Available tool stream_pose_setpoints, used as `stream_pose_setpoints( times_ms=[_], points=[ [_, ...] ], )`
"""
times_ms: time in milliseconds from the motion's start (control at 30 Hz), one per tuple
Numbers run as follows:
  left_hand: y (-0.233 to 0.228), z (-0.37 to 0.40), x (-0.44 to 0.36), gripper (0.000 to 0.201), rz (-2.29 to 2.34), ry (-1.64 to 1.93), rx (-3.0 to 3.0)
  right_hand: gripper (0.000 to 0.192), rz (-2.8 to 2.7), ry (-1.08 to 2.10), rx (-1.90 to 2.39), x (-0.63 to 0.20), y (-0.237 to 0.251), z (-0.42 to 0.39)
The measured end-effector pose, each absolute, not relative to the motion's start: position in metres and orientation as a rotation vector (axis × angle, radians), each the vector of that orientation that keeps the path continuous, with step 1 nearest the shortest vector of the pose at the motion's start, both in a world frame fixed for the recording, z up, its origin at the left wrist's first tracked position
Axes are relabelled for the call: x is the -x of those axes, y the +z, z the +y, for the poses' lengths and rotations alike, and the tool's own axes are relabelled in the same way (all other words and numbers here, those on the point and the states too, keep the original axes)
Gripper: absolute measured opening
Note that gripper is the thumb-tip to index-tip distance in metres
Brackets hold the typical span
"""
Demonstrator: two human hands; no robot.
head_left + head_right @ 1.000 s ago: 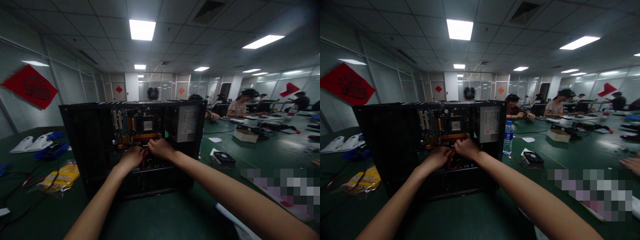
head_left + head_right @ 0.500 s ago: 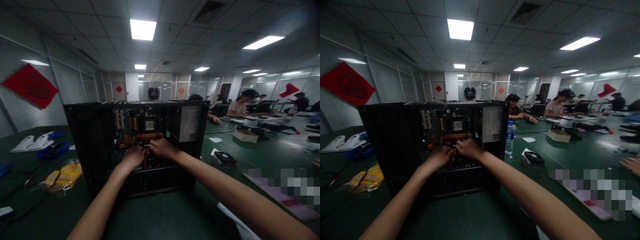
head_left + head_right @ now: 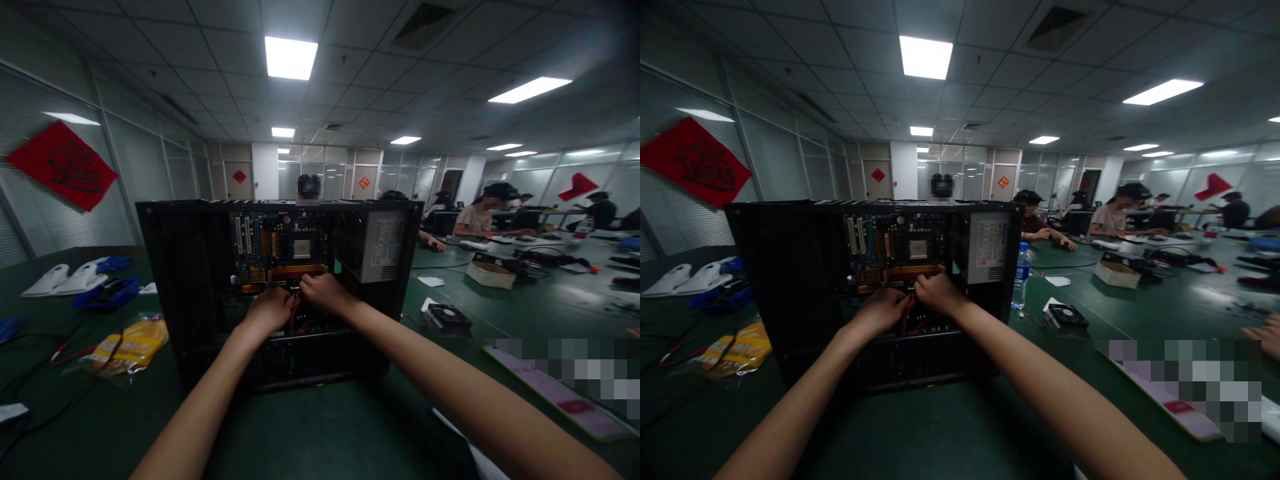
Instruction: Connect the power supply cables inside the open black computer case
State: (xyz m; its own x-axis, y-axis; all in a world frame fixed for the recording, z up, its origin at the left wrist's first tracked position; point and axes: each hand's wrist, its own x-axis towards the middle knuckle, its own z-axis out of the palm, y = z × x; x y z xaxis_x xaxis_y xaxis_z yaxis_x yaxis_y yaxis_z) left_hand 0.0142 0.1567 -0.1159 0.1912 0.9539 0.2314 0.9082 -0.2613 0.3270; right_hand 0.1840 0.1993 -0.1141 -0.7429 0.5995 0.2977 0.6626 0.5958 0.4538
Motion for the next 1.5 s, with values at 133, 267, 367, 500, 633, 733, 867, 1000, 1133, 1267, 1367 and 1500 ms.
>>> stream_pose_setpoints(
  times_ms=[133, 267, 367, 500, 633, 733, 867, 1000, 1133, 1267, 1367, 1500],
  points=[
    [-0.113, 0.154, -0.014, 0.039, 1.824, 0.620, -2.366, 0.027, -2.692, -0.811, 1.108, -0.184, -0.112, 0.198],
    [-0.110, 0.148, -0.015, 0.045, 1.905, 0.593, -2.418, 0.026, -2.691, -0.755, 1.137, -0.186, -0.108, 0.193],
    [-0.110, 0.144, -0.015, 0.046, 1.981, 0.586, -2.447, 0.024, -2.641, -0.617, 1.229, -0.194, -0.104, 0.186],
    [-0.108, 0.141, -0.017, 0.051, 2.030, 0.487, -2.492, 0.021, -2.459, -0.315, 1.366, -0.208, -0.101, 0.174],
    [-0.103, 0.138, -0.019, 0.046, 1.951, 0.383, -2.613, 0.023, -2.487, -0.163, 1.310, -0.214, -0.102, 0.162],
    [-0.102, 0.138, -0.020, 0.043, 1.880, 0.363, -2.675, 0.026, -2.575, -0.041, 1.195, -0.214, -0.105, 0.160],
    [-0.103, 0.139, -0.021, 0.039, 1.886, 0.334, -2.705, 0.028, -2.634, 0.060, 1.053, -0.215, -0.113, 0.167],
    [-0.105, 0.141, -0.020, 0.033, 1.878, 0.283, -2.743, 0.027, -2.644, 0.090, 1.004, -0.217, -0.119, 0.173],
    [-0.105, 0.143, -0.019, 0.033, 1.857, 0.255, -2.769, 0.024, -2.650, 0.121, 0.988, -0.217, -0.117, 0.173],
    [-0.105, 0.144, -0.019, 0.029, 1.852, 0.244, -2.815, 0.023, -2.674, 0.064, 0.998, -0.216, -0.115, 0.171],
    [-0.105, 0.145, -0.018, 0.029, 1.809, 0.266, -2.806, 0.025, -2.707, 0.049, 0.986, -0.216, -0.113, 0.170],
    [-0.104, 0.145, -0.018, 0.032, 1.789, 0.301, -2.723, 0.028, -2.730, 0.060, 0.954, -0.216, -0.112, 0.169]
  ],
)
